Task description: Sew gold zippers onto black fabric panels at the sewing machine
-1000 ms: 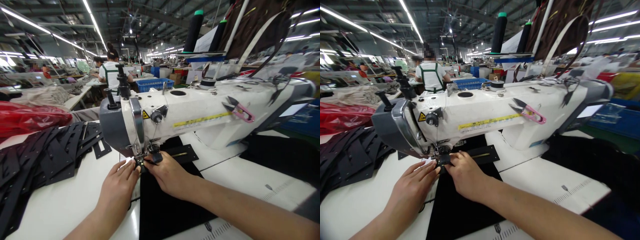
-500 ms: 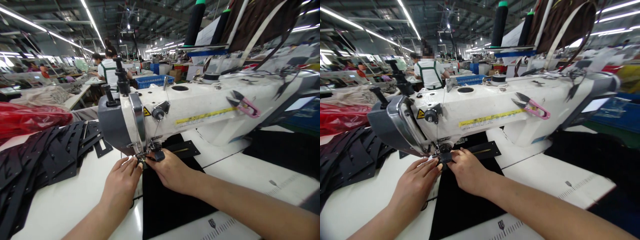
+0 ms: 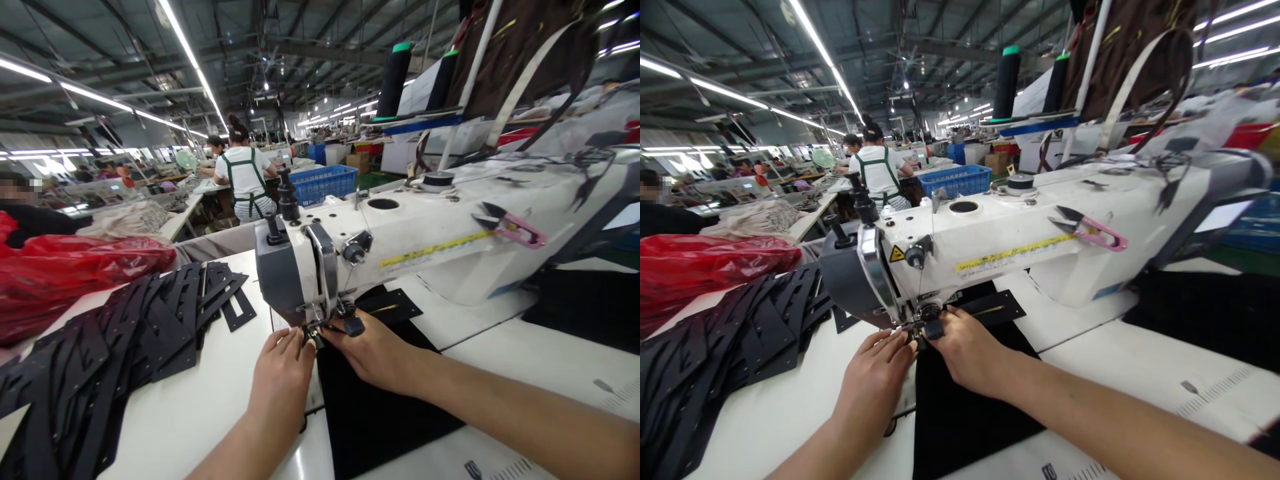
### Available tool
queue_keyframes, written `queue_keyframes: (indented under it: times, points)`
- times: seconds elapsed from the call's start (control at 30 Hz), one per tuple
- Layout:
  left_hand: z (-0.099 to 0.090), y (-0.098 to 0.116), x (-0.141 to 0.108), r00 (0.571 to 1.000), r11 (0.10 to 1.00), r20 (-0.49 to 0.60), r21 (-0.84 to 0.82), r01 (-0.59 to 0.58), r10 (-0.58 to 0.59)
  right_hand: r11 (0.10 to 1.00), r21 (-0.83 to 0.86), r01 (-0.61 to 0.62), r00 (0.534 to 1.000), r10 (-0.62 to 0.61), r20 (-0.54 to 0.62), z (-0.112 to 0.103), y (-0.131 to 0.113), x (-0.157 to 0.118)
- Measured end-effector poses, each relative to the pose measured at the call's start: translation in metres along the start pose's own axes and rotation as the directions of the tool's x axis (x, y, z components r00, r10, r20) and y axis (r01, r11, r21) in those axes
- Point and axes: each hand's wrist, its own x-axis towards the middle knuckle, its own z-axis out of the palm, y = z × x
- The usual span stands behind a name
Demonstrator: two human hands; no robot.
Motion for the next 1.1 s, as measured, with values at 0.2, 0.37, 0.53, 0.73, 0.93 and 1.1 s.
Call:
queue_keyframes:
  times: [0.2, 0.37, 0.53, 0.73, 0.93, 1.1]
  points:
    - [0.0064, -0.0036, -0.0029, 0.998, 1.000, -0.055, -0.006, 0.014, -0.014, 1.000, -0.008, 0.011, 0.999, -0.012, -0.037, 0.0019, -0.0013, 0.0007]
    - [0.0031, -0.0034, -0.0016, 0.995, 1.000, -0.100, 0.011, -0.008, 0.009, 0.999, -0.004, 0.054, 0.997, -0.054, -0.053, -0.0009, -0.0004, 0.0036]
    - [0.0043, -0.0022, -0.0009, 0.992, 0.999, -0.126, 0.032, -0.002, 0.006, 0.996, -0.014, 0.089, 0.995, -0.090, -0.052, -0.0021, 0.0024, 0.0060]
    - [0.0017, -0.0052, 0.0006, 0.996, 1.000, -0.086, 0.013, -0.016, 0.017, 0.996, -0.008, 0.086, 0.996, -0.086, -0.035, 0.0013, 0.0054, 0.0041]
    - [-0.0012, -0.0080, 0.0023, 0.998, 1.000, -0.057, 0.002, -0.028, 0.028, 0.997, -0.002, 0.083, 0.996, -0.083, -0.035, -0.0005, 0.0064, 0.0059]
    - [0.0004, -0.0090, 0.0011, 0.999, 1.000, -0.048, -0.006, -0.019, 0.019, 0.995, -0.005, 0.095, 0.994, -0.095, -0.045, -0.0021, 0.0056, 0.0066]
